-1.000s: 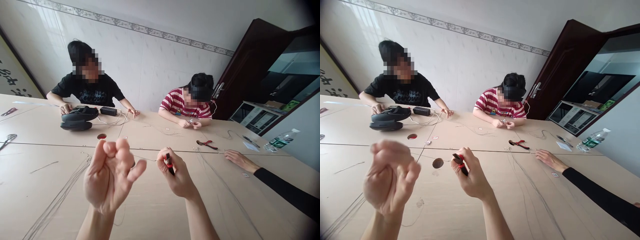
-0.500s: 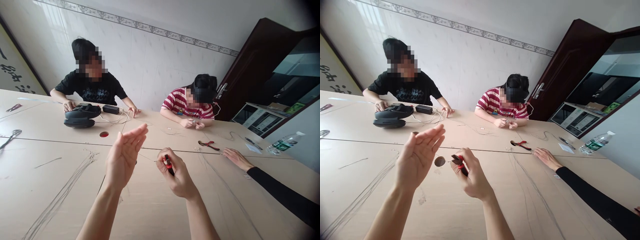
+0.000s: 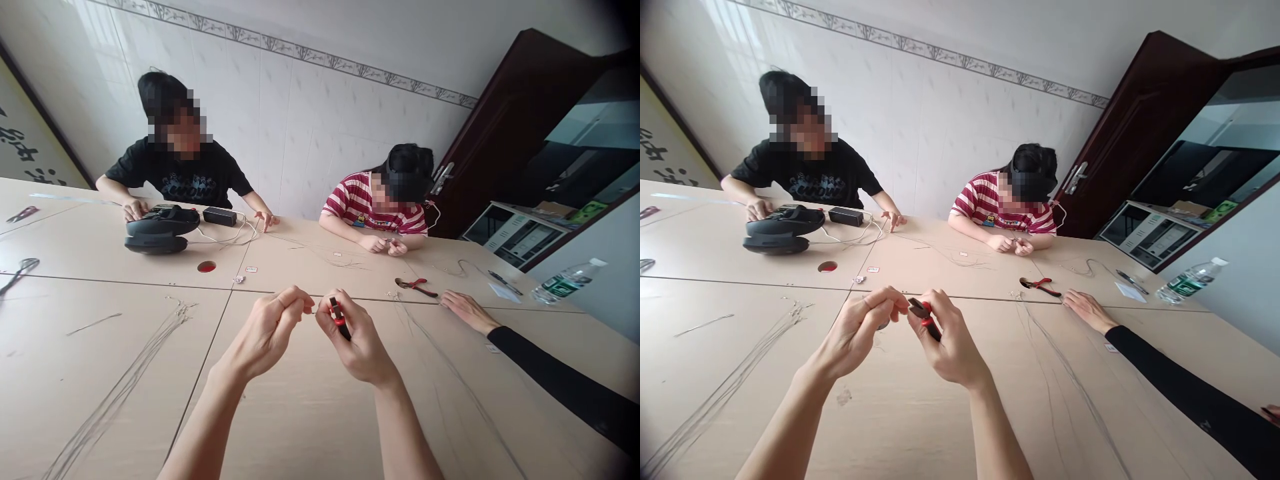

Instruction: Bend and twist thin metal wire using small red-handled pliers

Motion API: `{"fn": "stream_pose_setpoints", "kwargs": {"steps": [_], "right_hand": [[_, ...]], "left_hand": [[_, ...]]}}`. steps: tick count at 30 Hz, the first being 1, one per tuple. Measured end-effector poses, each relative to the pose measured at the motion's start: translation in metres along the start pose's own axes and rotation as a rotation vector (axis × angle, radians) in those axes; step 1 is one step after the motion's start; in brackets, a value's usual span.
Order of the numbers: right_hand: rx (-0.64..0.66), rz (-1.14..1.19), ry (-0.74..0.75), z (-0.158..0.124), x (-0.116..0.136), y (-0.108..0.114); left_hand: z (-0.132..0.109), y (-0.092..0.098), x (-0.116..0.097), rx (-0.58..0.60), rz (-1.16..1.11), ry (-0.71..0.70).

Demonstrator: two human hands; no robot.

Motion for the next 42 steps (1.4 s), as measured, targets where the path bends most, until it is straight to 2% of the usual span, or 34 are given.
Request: {"fn": "stream_pose_setpoints", "kwargs": {"steps": [14,27,42], "right_hand": [[0.055,-0.006,0.039,0.0,0.004,-0.003],[0.098,-0.067,0.073,-0.001,0.007,-0.003],[0.104,-0.094,0.092,-0.001,0.009,-0.002]], "left_hand": [[0.002,-0.01,0.021,0.167,-0.145,0.301],[0.003,-0.009,0.02,0.161,-0.286,0.281],[0.003,-0.01,0.02,0.162,-0.307,0.257]]}}
Point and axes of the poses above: each hand's wrist, its own z-axis towards the middle knuckle, its own y-axis out of the back of the hand, x = y × z, the point moved 7 cm from there along z, towards the middle knuckle, and after that the axes turned 15 degrees about y, right-handed, at the moved point
